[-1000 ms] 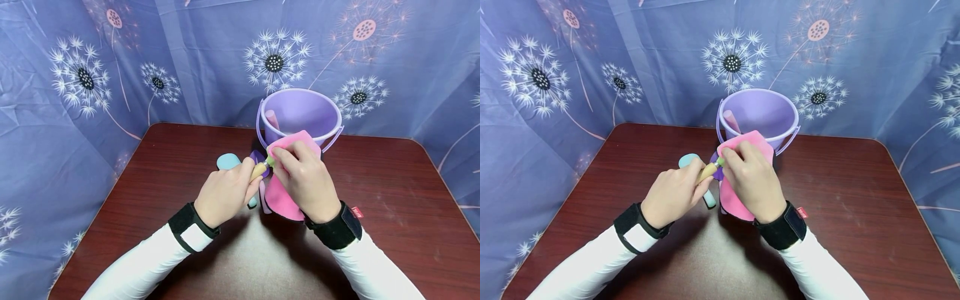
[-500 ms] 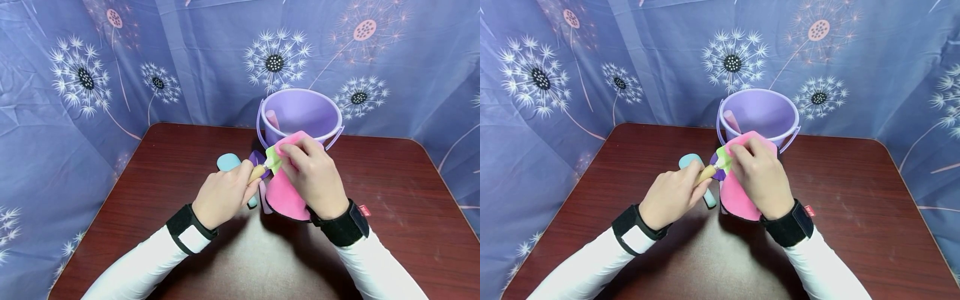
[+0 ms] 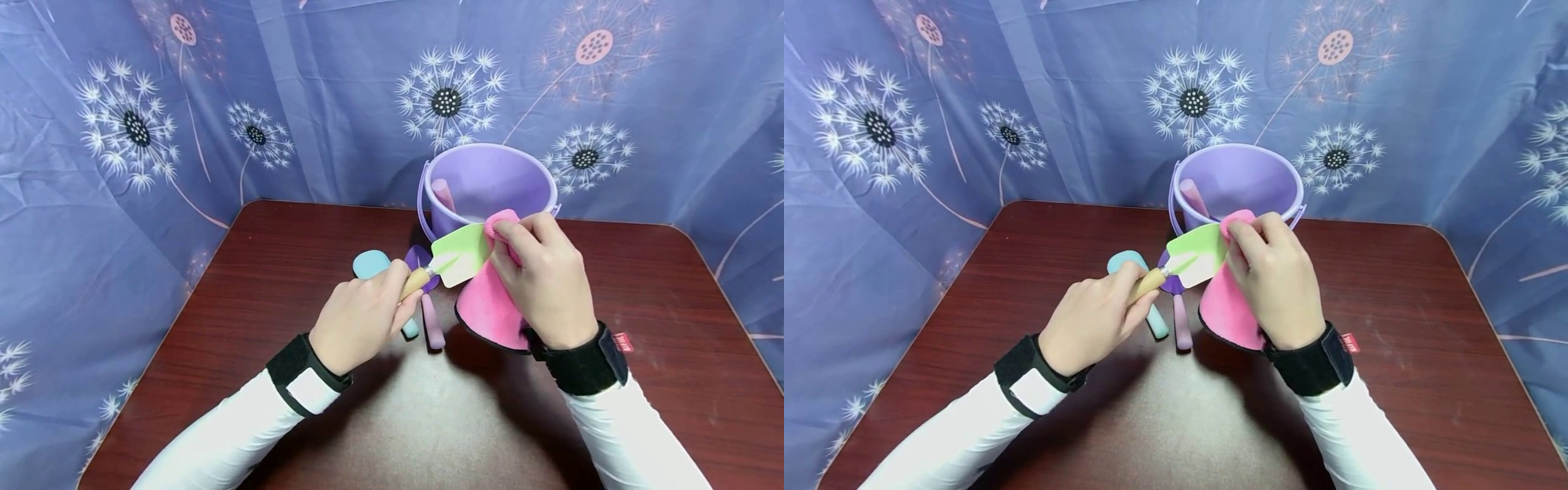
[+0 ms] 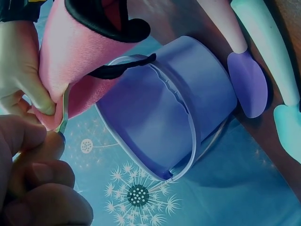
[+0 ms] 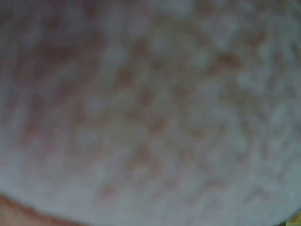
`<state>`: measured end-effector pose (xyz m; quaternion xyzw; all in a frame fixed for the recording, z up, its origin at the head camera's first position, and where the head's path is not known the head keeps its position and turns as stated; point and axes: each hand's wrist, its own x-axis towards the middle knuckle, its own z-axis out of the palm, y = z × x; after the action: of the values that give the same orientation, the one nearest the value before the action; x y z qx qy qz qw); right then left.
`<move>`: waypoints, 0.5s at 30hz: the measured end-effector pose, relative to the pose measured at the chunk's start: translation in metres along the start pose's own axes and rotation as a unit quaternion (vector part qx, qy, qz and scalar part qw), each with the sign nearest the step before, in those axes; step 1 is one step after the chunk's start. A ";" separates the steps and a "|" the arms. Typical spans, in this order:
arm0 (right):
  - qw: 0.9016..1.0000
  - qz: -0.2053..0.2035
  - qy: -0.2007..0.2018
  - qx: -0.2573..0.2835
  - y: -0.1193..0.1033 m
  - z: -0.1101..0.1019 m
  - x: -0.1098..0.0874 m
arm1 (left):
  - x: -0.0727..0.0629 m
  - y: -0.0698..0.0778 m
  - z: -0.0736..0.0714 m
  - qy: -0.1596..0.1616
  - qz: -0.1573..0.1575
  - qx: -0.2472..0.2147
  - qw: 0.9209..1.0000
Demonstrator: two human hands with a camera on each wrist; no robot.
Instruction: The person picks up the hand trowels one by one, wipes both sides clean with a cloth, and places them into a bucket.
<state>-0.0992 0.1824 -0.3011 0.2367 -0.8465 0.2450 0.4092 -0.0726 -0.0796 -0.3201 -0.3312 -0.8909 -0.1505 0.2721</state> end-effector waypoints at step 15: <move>0.993 -0.075 -0.064 0.072 -0.029 0.022 -0.017 | 0.007 0.002 0.002 0.013 -0.025 -0.013 1.000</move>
<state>-0.0854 0.1496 -0.3203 0.3431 -0.8311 0.2581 0.3533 -0.0760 -0.0735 -0.3175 -0.3100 -0.8934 -0.1732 0.2750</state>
